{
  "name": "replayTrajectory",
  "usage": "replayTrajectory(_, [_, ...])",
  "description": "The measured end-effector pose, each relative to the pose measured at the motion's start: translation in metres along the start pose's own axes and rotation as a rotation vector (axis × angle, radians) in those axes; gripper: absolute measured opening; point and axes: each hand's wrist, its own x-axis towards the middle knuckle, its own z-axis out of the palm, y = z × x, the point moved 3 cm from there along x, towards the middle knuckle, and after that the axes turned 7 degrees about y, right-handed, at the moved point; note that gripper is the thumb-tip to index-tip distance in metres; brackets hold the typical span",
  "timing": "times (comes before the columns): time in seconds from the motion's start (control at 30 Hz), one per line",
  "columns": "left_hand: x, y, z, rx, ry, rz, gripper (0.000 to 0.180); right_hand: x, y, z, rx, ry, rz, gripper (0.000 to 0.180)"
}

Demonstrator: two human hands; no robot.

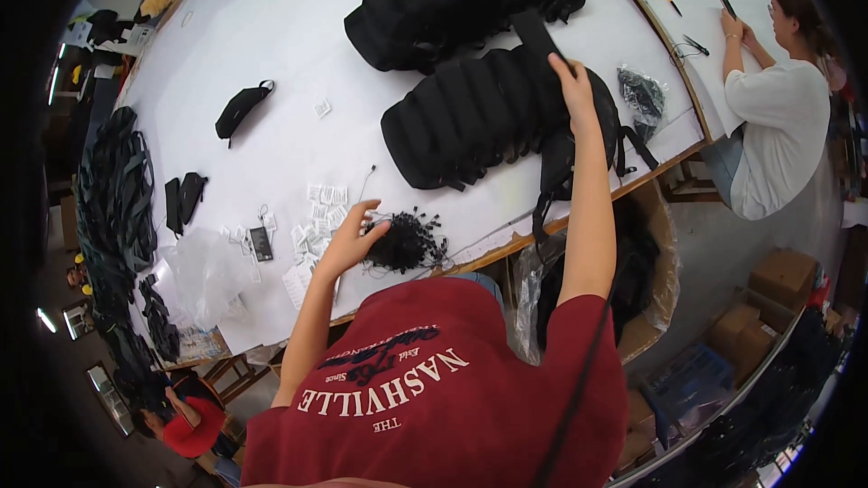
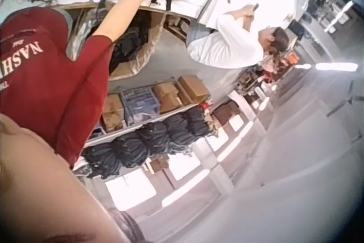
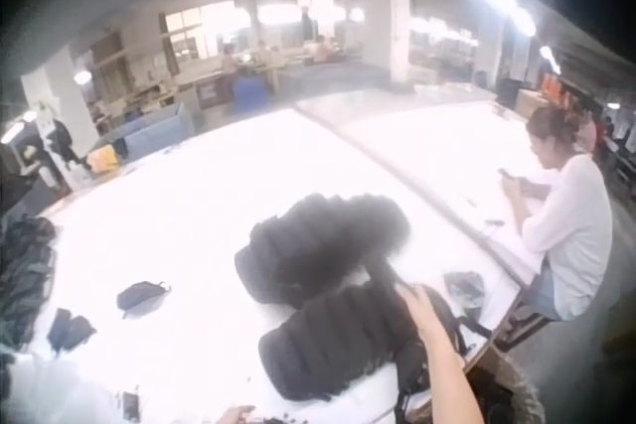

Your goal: Inspecting and organizing black fabric pouches at a manufacturing workstation.

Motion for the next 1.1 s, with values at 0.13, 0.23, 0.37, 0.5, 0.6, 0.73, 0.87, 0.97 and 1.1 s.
replayTrajectory(0.13, [0.064, -0.021, 0.038, -0.499, 0.026, -0.263, 0.065, -0.007, -0.001, -0.001, 0.117, -0.096, 0.272, 0.045])
replayTrajectory(0.23, [0.09, -0.026, 0.048, -0.528, 0.118, -0.359, 0.07, -0.018, -0.009, -0.001, 0.598, -0.309, 0.49, 0.047])
replayTrajectory(0.37, [0.102, -0.03, 0.055, -0.67, 0.138, -0.36, 0.074, -0.022, 0.013, -0.005, 0.646, -0.168, 0.554, 0.047])
replayTrajectory(0.5, [0.102, -0.036, 0.052, -0.702, 0.135, -0.356, 0.072, -0.034, 0.011, -0.005, 0.773, -0.175, 0.6, 0.047])
replayTrajectory(0.6, [0.102, -0.039, 0.056, -0.791, 0.102, -0.34, 0.072, -0.038, 0.011, -0.009, 0.728, -0.252, 0.61, 0.053])
replayTrajectory(0.73, [0.103, -0.047, 0.056, -0.777, 0.194, -0.305, 0.068, -0.054, 0.015, 0.02, 0.683, -0.384, 0.664, 0.052])
replayTrajectory(0.87, [0.096, -0.055, 0.034, -0.65, 0.37, -0.261, 0.061, -0.08, 0.022, 0.054, 0.63, -0.415, 0.696, 0.047])
replayTrajectory(0.97, [0.088, -0.053, 0.019, -0.628, 0.328, -0.245, 0.062, -0.076, 0.021, 0.047, 0.519, -0.298, 0.574, 0.047])
replayTrajectory(1.1, [0.093, -0.068, 0.019, -0.614, 0.304, -0.226, 0.061, -0.082, 0.036, 0.032, 0.702, -0.222, 0.639, 0.054])
